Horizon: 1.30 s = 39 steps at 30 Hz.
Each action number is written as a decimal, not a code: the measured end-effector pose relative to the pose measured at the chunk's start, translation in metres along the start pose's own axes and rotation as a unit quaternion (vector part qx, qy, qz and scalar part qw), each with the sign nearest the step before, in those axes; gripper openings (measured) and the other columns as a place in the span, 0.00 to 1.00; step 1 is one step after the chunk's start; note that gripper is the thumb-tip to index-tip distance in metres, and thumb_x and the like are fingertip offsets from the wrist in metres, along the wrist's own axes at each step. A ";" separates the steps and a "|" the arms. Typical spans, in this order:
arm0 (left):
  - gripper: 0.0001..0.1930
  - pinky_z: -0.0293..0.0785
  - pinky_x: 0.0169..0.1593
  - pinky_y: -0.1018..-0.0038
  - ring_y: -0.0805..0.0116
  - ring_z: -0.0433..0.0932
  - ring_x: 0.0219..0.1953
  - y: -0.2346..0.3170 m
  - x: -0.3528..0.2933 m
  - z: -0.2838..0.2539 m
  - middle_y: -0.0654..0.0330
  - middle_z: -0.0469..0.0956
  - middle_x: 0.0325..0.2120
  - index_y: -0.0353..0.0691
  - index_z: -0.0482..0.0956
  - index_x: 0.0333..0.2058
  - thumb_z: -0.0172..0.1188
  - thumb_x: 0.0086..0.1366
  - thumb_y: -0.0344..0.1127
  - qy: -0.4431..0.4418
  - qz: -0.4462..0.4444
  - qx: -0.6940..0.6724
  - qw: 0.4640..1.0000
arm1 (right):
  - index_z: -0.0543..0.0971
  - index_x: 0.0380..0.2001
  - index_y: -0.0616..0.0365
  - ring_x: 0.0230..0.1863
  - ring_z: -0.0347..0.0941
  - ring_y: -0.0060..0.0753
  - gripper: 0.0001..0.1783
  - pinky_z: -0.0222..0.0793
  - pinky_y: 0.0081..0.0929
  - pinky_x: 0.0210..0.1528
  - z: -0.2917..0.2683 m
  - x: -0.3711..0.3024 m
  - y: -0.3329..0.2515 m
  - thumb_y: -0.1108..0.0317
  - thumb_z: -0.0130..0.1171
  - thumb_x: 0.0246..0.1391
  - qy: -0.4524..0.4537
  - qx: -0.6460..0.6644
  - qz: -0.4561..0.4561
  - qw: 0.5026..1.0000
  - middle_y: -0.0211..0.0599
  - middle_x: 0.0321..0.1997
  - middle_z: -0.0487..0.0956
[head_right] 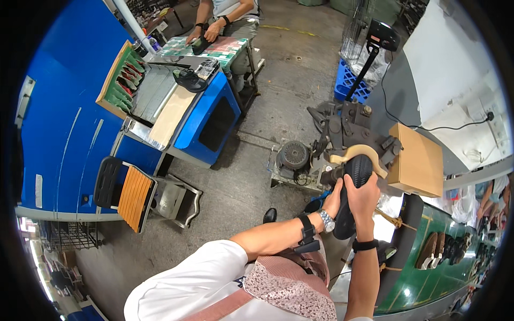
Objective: Assembling shoe components using shoe lasts and machinery in a manufacturing facility.
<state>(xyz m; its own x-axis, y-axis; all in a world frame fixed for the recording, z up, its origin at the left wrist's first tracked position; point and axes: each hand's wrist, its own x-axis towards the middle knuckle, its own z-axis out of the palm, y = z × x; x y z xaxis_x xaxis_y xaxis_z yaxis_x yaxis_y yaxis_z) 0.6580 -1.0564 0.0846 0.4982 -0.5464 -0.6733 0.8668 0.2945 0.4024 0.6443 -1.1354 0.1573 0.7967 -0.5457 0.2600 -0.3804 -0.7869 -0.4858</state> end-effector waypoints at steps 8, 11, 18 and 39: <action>0.57 0.76 0.46 0.67 0.58 0.83 0.41 -0.003 0.003 -0.011 0.44 0.82 0.39 0.23 0.79 0.47 0.37 0.57 0.84 -0.001 0.030 0.101 0.994 | 0.69 0.50 0.76 0.37 0.79 0.59 0.35 0.72 0.44 0.41 -0.004 -0.012 -0.013 0.57 0.70 0.50 0.059 0.029 -0.012 0.998 0.60 0.34 0.80; 0.56 0.76 0.42 0.67 0.54 0.84 0.37 0.004 -0.011 -0.012 0.41 0.82 0.34 0.21 0.80 0.41 0.37 0.58 0.82 -0.007 0.016 0.147 0.989 | 0.66 0.55 0.76 0.42 0.77 0.63 0.39 0.71 0.46 0.46 -0.008 -0.022 -0.016 0.57 0.70 0.49 0.054 0.057 0.014 0.997 0.63 0.39 0.79; 0.41 0.74 0.46 0.73 0.71 0.79 0.38 0.005 -0.049 -0.054 0.55 0.83 0.36 0.26 0.79 0.45 0.49 0.66 0.69 -0.056 0.164 0.357 0.918 | 0.65 0.59 0.73 0.55 0.74 0.53 0.37 0.67 0.42 0.59 -0.021 -0.076 -0.002 0.57 0.64 0.56 0.063 0.098 0.085 0.990 0.59 0.55 0.75; 0.44 0.74 0.49 0.56 0.41 0.79 0.45 -0.052 -0.011 -0.009 0.41 0.81 0.41 0.30 0.73 0.50 0.76 0.43 0.59 -0.007 0.290 0.764 0.577 | 0.68 0.58 0.64 0.44 0.80 0.38 0.35 0.78 0.33 0.45 -0.127 -0.210 0.201 0.48 0.61 0.57 0.082 0.716 0.331 0.609 0.46 0.48 0.78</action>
<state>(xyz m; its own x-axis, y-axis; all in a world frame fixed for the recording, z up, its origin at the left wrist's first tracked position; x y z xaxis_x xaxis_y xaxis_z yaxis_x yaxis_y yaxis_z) 0.6074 -1.0585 0.0652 0.6847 -0.7132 -0.1502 -0.4813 -0.5972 0.6416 0.3406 -1.2153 0.1111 0.5891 -0.7210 -0.3648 0.3012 0.6148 -0.7289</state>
